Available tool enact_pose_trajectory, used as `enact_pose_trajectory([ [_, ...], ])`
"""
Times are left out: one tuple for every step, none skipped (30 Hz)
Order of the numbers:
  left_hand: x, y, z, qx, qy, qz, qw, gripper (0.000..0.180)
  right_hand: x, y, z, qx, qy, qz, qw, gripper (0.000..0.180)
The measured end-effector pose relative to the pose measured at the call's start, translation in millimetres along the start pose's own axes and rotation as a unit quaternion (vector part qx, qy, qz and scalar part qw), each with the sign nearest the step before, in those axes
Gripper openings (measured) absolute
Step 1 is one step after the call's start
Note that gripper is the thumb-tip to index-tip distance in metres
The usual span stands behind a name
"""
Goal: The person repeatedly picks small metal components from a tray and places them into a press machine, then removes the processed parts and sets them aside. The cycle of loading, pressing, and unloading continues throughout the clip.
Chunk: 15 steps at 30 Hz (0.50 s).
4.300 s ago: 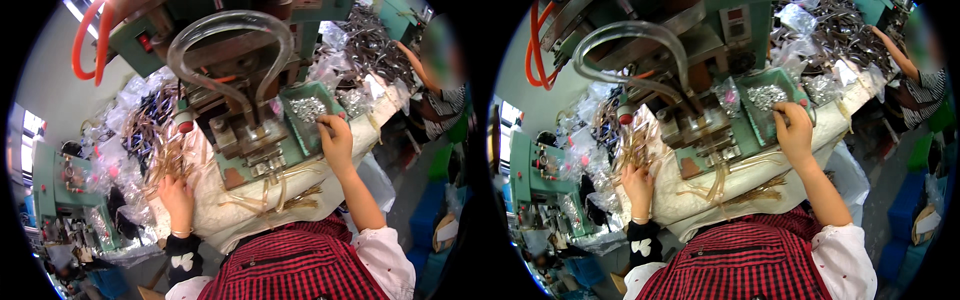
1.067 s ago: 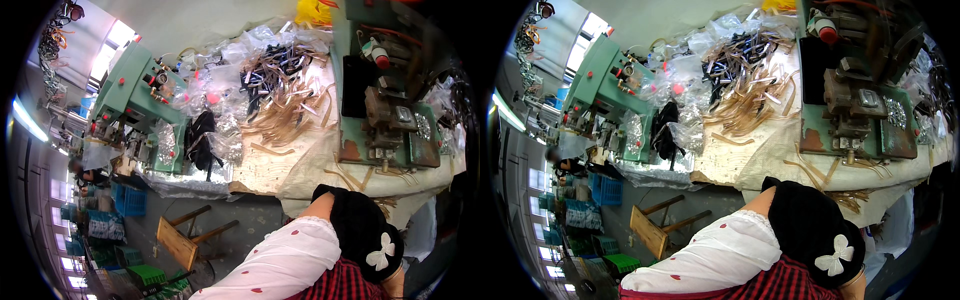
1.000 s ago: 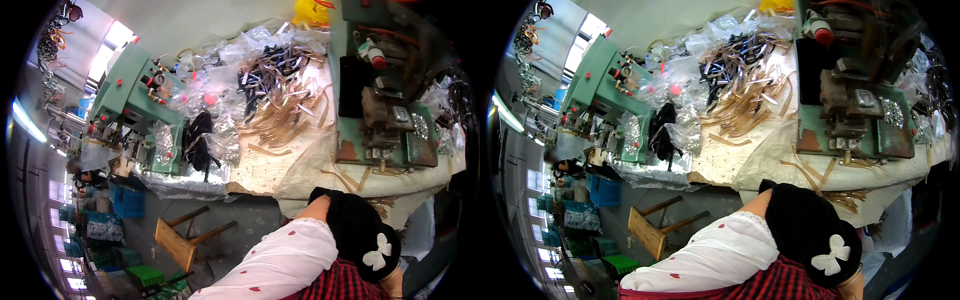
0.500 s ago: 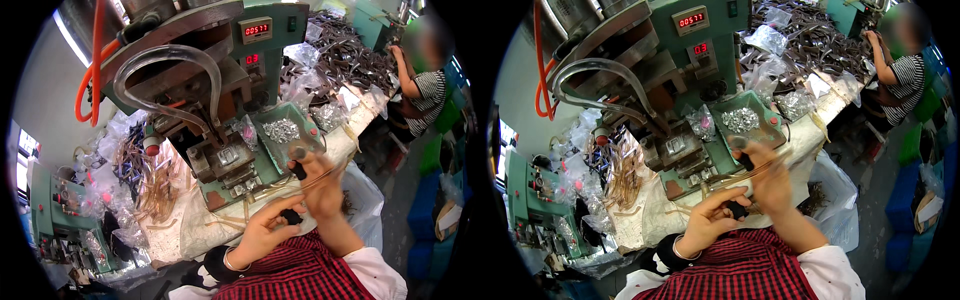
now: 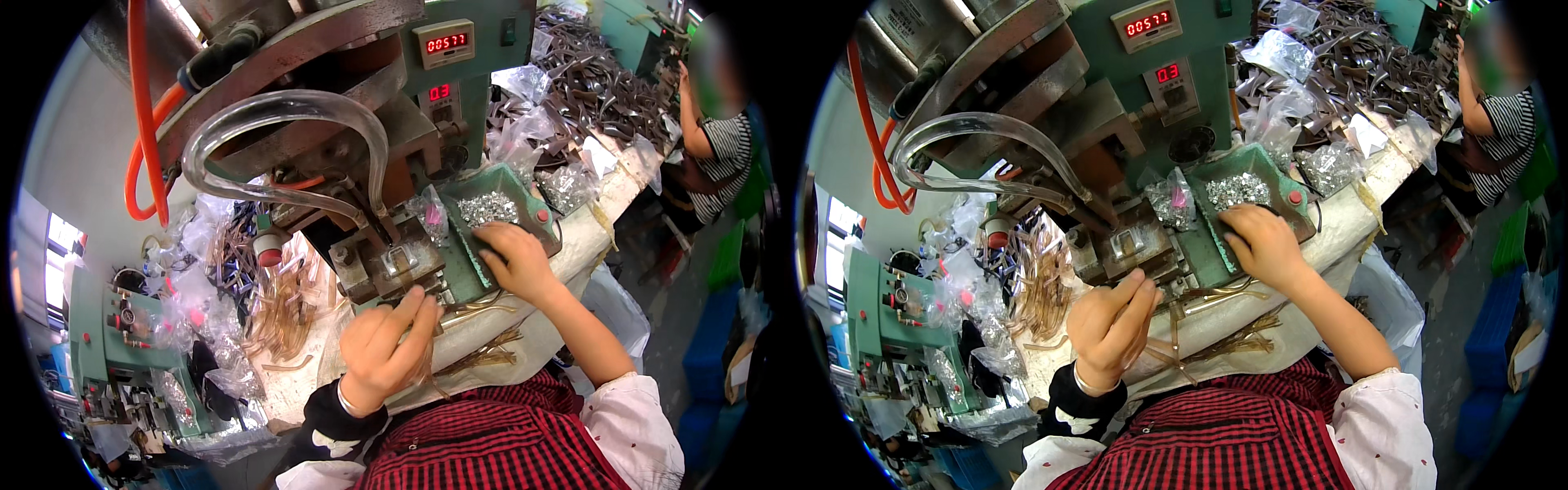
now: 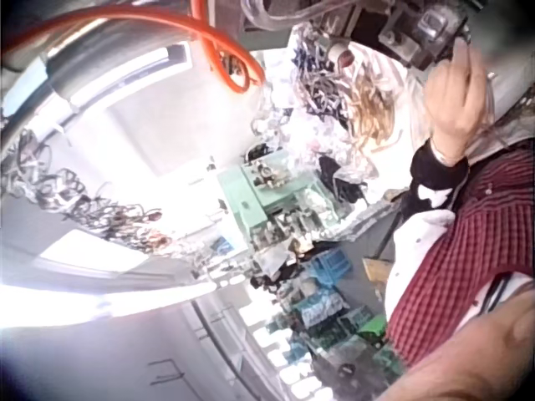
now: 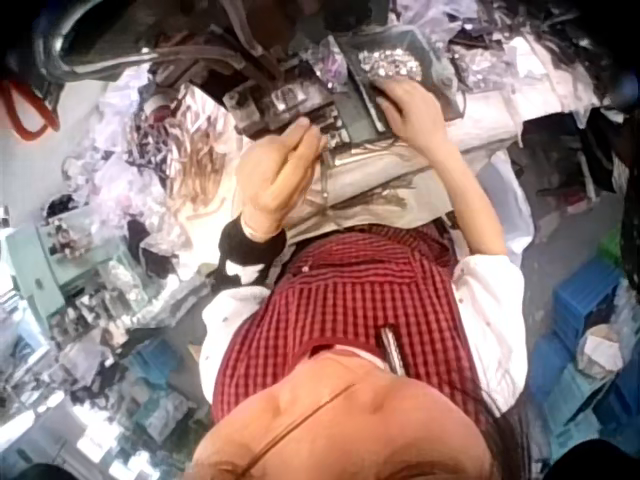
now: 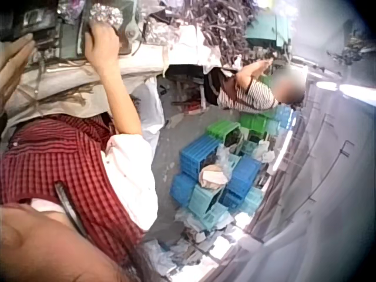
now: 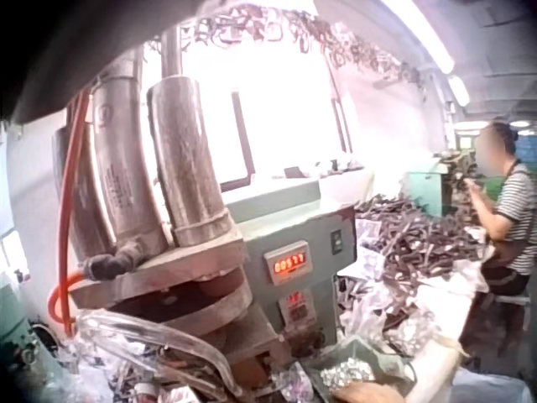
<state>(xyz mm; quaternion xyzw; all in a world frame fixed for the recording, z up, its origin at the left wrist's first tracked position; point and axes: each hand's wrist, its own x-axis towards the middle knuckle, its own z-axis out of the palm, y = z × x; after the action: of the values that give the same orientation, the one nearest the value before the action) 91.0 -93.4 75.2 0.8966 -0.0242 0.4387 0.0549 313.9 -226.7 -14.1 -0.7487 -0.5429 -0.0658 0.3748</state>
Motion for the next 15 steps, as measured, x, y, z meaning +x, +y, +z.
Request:
enact_pose_trajectory([
  [-1,-4,8,0.006,0.008,0.005,1.0,0.029,-6,0,1,-0.038,-0.007,-0.028,0.999,0.03],
  [0,-6,12,0.002,0.014,0.007,1.0,0.029,-9,-1,1,-0.024,0.018,-0.028,0.999,0.026],
  [0,-9,16,-0.001,0.021,0.008,1.0,0.029,-9,1,0,0.02,0.024,0.013,0.999,0.025],
  [-2,-8,17,-0.005,0.027,0.008,1.0,0.029,-8,3,-4,0.063,0.027,0.055,0.996,0.023],
  [-3,-9,19,-0.004,0.034,0.01,0.999,0.028,-5,6,-7,0.106,0.034,0.097,0.989,0.022],
  [-5,-10,21,-0.004,0.042,0.012,0.999,0.028,2,11,-8,0.107,0.133,0.088,0.981,0.019],
  [-6,-10,21,0.001,0.052,0.011,0.999,0.028,14,9,-16,0.103,0.201,0.088,0.97,0.019],
  [-3,-9,22,0.005,0.052,0.011,0.999,0.028,16,24,-16,0.133,0.187,0.163,0.96,0.019],
  [-2,-7,24,-0.002,0.052,0.01,0.999,0.027,13,36,-16,0.164,0.173,0.235,0.942,0.018],
  [-4,-6,20,0.001,0.052,0.004,0.999,0.027,10,30,-14,0.143,0.146,0.222,0.954,0.018],
  [-5,-7,23,-0.001,0.055,-0.001,0.998,0.027,2,25,-13,0.117,0.12,0.207,0.964,0.018],
  [-4,-8,25,-0.002,0.058,-0.001,0.998,0.026,-4,20,-13,0.091,0.094,0.192,0.973,0.018],
  [-3,-8,23,-0.002,0.056,-0.003,0.998,0.025,-10,14,-9,0.048,0.084,0.177,0.979,0.018],
  [-4,-8,23,0.0,0.054,-0.007,0.999,0.024,-14,8,-6,0.006,0.073,0.159,0.985,0.019],
  [-6,-8,25,-0.018,0.056,-0.01,0.998,0.024,-17,3,-2,-0.034,0.062,0.139,0.988,0.02],
])
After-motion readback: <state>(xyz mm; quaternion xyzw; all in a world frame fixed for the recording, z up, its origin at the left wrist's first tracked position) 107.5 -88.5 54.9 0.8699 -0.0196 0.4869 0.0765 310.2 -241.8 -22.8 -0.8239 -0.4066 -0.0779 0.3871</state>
